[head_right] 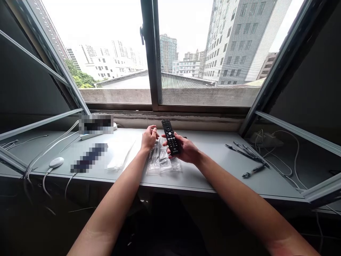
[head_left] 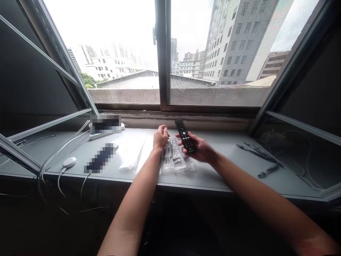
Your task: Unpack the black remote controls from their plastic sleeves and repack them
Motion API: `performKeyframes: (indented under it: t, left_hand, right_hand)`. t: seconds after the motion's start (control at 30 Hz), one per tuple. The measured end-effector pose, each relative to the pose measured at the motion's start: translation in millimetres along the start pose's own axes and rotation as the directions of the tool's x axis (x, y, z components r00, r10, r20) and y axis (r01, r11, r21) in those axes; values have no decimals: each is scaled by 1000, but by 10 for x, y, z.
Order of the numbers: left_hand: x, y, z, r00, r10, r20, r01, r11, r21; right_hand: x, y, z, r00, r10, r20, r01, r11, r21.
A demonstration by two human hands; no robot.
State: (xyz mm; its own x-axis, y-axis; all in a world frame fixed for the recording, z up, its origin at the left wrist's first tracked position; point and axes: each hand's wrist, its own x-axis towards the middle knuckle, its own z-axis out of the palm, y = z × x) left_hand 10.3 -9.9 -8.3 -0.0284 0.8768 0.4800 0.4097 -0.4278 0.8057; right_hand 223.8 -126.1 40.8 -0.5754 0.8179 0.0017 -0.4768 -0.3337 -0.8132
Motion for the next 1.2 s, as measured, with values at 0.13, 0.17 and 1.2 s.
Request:
performKeyframes:
  t: [0.13,0.17,1.2]
  left_hand:
    - [8,-35,10,1000,10,-11,-10,1000,12]
    - [7,-34,9,1000,6,-6,-6,1000,10]
    - [-8,24,-5,1000,-12,19,12,1000,-15]
  right_hand:
    - [24,24,23,998,-34,-54,34,999,-2]
    - [36,31,7,997,-48,-64,48,999,-7]
    - [97,-61,-444,768,-571,-292,-142,293,-945]
